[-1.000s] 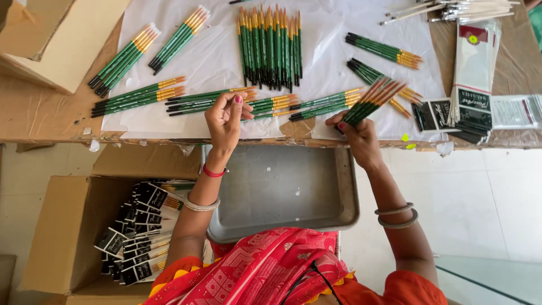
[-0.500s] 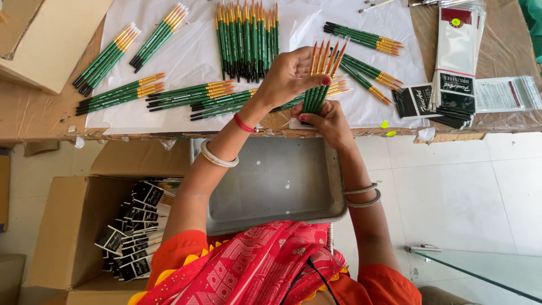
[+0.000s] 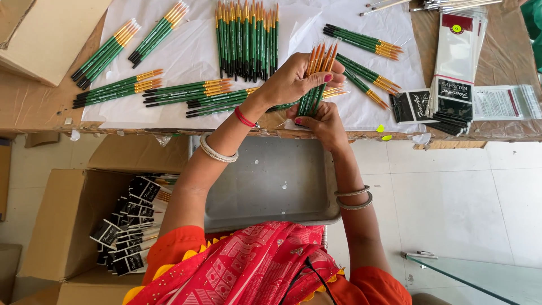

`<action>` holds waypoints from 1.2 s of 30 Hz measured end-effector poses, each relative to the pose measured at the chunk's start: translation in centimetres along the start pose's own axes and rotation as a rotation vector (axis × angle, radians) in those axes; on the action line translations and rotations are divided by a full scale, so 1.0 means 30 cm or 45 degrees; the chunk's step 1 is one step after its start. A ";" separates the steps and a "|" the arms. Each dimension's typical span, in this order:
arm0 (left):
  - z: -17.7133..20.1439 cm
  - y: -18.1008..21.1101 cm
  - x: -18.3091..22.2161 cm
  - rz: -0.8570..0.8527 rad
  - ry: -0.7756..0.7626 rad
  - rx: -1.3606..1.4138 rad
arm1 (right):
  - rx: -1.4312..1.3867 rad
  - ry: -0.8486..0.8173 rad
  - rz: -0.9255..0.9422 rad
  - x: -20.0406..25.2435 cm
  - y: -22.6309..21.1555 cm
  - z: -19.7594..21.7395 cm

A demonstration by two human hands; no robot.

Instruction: The person picks up groups of brushes from a table, inserts them into plastic sleeves, and places the packaged brushes into a cardboard box.

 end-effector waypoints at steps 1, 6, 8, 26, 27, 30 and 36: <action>-0.001 0.000 0.001 -0.001 0.001 -0.001 | 0.000 -0.001 0.001 0.001 0.000 0.001; -0.016 0.021 0.006 0.021 0.024 -0.119 | 0.059 -0.025 -0.077 0.000 0.023 0.034; -0.020 0.050 0.013 0.034 -0.016 -0.073 | -0.004 -0.077 -0.062 0.000 0.022 0.042; -0.028 0.040 0.032 0.019 0.042 -0.091 | -0.077 -0.059 -0.102 0.000 0.058 0.059; -0.025 0.037 0.035 0.011 0.025 -0.070 | -0.098 -0.066 -0.093 0.001 0.060 0.057; -0.024 0.039 0.044 0.033 0.010 0.011 | -0.117 -0.071 -0.089 0.006 0.018 0.034; -0.029 0.027 0.054 0.083 0.019 0.146 | -0.008 -0.081 -0.013 -0.013 0.176 0.113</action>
Point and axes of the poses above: each hand's wrist, its own x-axis away from the middle knuckle, its own z-axis out of the back of the hand, y = z × x, the point moved 1 cm from there along -x, towards the middle knuckle, and after that the axes turned 10 degrees about y, right-handed, at the moved point
